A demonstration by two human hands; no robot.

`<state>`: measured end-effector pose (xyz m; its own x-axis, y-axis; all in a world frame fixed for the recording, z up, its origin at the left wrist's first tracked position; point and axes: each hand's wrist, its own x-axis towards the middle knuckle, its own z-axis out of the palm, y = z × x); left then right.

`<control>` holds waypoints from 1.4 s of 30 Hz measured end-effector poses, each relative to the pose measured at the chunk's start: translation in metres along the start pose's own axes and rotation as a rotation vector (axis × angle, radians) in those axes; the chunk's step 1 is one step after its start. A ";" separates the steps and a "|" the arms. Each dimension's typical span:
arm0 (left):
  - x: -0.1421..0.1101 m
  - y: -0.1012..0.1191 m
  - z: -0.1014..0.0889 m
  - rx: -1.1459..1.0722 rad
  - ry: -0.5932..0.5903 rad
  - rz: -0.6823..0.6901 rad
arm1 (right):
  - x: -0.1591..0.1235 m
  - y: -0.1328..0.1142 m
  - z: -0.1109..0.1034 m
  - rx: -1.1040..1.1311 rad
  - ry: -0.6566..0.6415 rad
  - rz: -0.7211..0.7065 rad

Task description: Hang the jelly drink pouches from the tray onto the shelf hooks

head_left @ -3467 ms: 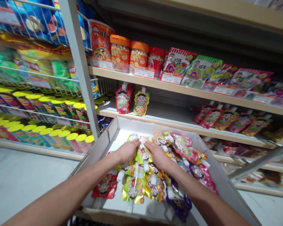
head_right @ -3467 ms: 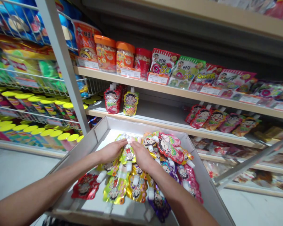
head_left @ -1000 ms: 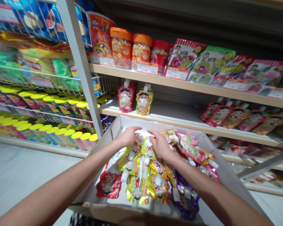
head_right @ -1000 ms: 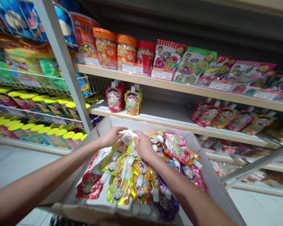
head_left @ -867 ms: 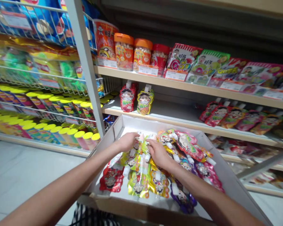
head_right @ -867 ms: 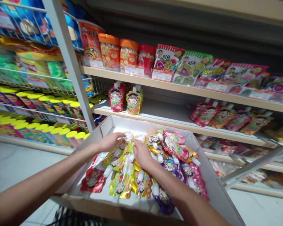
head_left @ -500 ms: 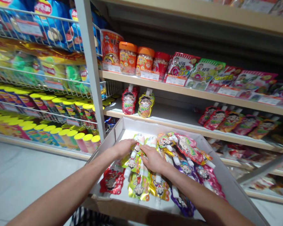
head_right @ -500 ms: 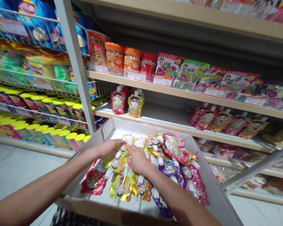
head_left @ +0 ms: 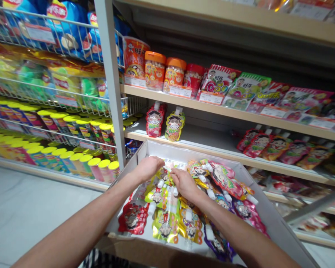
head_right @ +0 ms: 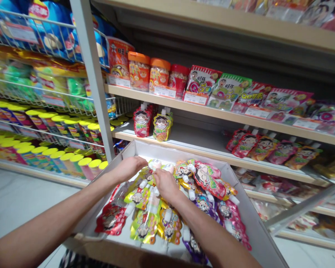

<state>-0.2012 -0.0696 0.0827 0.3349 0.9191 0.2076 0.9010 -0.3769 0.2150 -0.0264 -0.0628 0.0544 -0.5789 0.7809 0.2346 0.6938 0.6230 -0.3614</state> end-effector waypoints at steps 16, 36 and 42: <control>0.002 0.000 0.001 -0.069 0.060 0.034 | 0.005 0.002 -0.002 0.235 0.147 -0.002; 0.007 -0.009 -0.008 -1.081 0.042 -0.471 | 0.038 -0.008 0.005 0.988 0.251 0.345; 0.029 -0.005 -0.019 -1.066 0.134 -0.446 | 0.066 -0.015 -0.019 1.138 0.374 0.387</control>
<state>-0.2018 -0.0436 0.1056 -0.0427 0.9991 -0.0039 0.2212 0.0132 0.9751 -0.0670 -0.0191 0.0922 -0.1352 0.9844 0.1130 -0.0785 0.1031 -0.9916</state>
